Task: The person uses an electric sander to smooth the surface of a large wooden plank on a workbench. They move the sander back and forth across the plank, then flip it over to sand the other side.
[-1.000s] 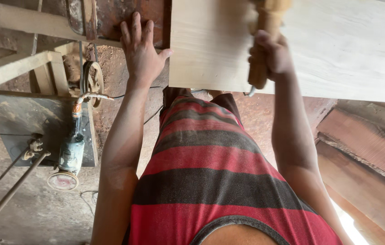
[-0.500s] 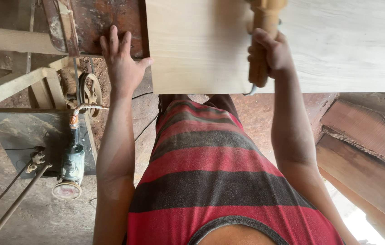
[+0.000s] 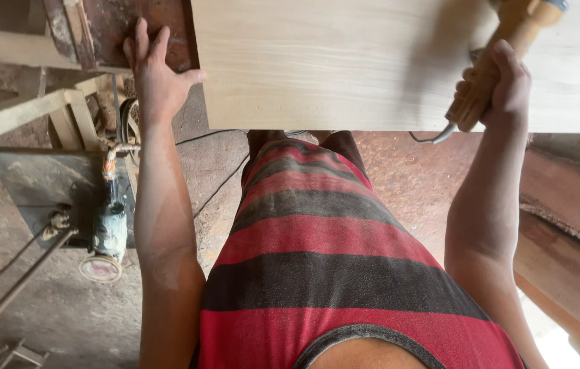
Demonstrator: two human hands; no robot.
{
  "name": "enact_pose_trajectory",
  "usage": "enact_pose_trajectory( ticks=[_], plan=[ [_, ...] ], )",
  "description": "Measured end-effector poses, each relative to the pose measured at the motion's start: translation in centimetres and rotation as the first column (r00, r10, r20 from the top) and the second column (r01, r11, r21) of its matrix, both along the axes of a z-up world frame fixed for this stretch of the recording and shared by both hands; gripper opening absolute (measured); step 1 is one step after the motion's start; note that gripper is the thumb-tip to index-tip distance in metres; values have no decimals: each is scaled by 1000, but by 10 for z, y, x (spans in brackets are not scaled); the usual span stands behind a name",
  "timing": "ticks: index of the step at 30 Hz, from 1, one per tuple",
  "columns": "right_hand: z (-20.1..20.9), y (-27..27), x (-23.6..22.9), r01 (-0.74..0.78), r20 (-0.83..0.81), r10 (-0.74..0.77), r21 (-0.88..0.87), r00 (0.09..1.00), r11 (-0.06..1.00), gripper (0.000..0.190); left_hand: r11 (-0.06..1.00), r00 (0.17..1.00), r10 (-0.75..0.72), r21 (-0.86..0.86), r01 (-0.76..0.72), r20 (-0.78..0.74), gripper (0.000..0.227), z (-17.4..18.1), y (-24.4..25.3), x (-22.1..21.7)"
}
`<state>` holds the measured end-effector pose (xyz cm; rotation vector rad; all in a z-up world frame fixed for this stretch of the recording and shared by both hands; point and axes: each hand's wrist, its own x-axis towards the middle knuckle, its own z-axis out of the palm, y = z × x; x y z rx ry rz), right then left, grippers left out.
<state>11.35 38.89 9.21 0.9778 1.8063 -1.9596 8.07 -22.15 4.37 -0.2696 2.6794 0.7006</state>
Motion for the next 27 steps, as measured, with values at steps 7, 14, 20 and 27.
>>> enact_pose_trajectory(
  ticks=[7,14,20,27],
  plan=[
    [13,-28,40,-69,27,69,10,997,998,60,997,987,2,71,9,-158,93,-22,-3,12],
    [11,-126,39,-289,-8,289,-89,957,953,53,996,924,-67,-77,41,-376,75,-47,23,51],
    [10,-211,29,-471,-60,467,-125,882,873,55,988,996,13,156,0,-84,95,-43,10,102],
    [4,-297,15,-707,-114,702,-4,703,707,48,981,993,53,193,-32,-109,89,-35,-38,117]
  ],
)
